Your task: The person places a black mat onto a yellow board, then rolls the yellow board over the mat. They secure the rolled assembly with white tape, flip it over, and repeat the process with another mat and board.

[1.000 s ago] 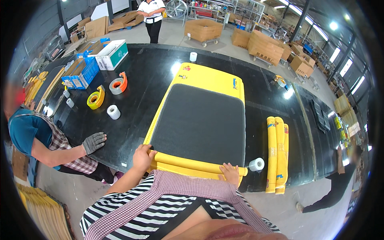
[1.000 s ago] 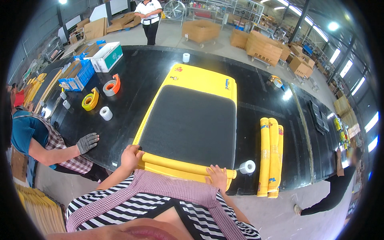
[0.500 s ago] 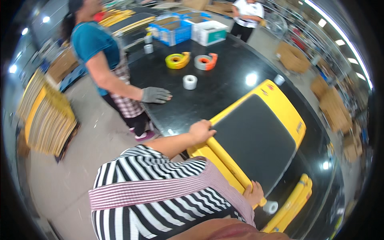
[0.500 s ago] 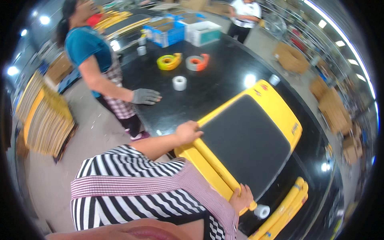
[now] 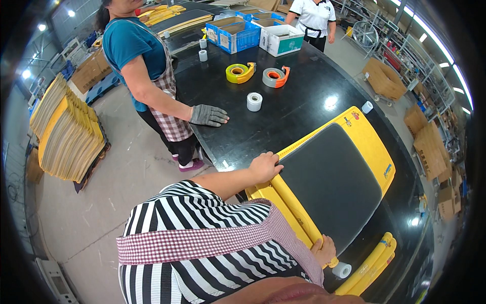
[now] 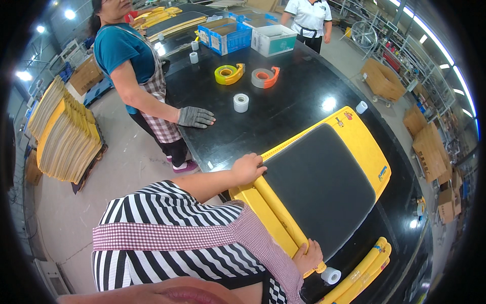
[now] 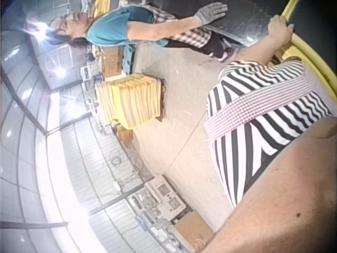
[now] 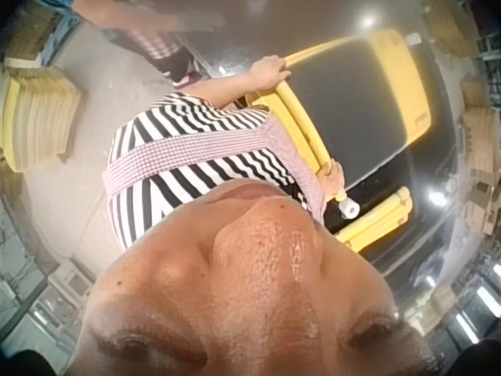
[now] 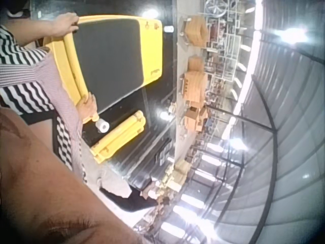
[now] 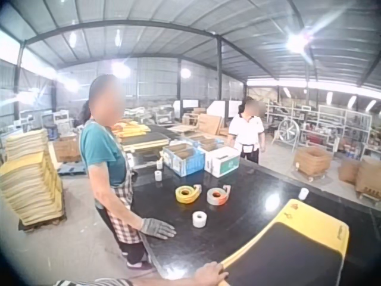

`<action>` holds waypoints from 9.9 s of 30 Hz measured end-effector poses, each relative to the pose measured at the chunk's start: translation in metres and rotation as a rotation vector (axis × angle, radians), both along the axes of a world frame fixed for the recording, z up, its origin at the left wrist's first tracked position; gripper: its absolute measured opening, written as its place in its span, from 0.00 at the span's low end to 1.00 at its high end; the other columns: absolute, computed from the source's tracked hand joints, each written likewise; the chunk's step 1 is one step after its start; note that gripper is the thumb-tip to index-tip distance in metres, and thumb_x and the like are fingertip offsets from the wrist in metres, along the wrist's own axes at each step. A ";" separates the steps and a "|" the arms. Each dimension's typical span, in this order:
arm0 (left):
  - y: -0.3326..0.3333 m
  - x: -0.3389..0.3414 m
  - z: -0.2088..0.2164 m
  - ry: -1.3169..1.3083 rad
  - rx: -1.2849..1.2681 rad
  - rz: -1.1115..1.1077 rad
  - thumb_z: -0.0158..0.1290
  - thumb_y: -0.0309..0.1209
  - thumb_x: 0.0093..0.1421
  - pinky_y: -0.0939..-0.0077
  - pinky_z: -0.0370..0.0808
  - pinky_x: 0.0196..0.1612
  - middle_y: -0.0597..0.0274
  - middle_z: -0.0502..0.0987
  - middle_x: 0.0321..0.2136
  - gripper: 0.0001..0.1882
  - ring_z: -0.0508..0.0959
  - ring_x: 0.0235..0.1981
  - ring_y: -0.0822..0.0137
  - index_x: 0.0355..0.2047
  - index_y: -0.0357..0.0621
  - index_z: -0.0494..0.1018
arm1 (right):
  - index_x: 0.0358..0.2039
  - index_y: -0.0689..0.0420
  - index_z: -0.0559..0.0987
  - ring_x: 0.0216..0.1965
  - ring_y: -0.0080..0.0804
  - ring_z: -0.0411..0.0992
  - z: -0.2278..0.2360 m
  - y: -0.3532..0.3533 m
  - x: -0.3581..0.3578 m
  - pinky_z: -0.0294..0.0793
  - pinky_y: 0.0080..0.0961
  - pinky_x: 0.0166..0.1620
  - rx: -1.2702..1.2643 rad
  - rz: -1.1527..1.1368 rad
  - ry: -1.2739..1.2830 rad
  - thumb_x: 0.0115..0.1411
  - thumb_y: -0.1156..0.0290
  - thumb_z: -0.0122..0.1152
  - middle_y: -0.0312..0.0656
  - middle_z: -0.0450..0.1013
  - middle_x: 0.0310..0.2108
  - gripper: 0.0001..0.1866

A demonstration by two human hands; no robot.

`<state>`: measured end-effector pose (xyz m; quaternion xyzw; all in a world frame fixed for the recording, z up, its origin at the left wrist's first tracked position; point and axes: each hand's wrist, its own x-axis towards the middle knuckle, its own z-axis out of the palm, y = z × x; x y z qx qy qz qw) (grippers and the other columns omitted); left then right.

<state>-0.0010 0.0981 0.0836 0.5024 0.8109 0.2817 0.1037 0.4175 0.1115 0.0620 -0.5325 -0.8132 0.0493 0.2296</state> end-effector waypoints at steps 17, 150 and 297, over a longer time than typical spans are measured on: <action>0.002 -0.006 0.011 -0.149 -0.125 -0.039 0.58 0.46 0.65 0.58 0.76 0.51 0.50 0.79 0.46 0.19 0.78 0.51 0.49 0.45 0.44 0.77 | 0.50 0.56 0.82 0.57 0.50 0.70 0.002 -0.002 0.000 0.61 0.48 0.64 0.002 -0.025 -0.041 0.69 0.61 0.55 0.48 0.77 0.53 0.16; 0.049 0.059 0.033 0.239 -0.229 -0.966 0.60 0.56 0.61 0.36 0.39 0.75 0.49 0.50 0.77 0.41 0.46 0.78 0.49 0.72 0.62 0.64 | 0.64 0.50 0.76 0.70 0.49 0.60 0.029 0.069 -0.020 0.57 0.45 0.71 -0.255 -0.168 -0.092 0.70 0.59 0.55 0.49 0.65 0.69 0.24; 0.045 0.005 0.020 -0.060 -0.124 -0.136 0.52 0.48 0.69 0.52 0.78 0.54 0.41 0.76 0.47 0.24 0.78 0.50 0.43 0.47 0.38 0.80 | 0.53 0.62 0.77 0.50 0.47 0.73 -0.025 0.076 0.097 0.70 0.39 0.57 -0.372 -0.342 0.687 0.70 0.64 0.55 0.51 0.77 0.49 0.17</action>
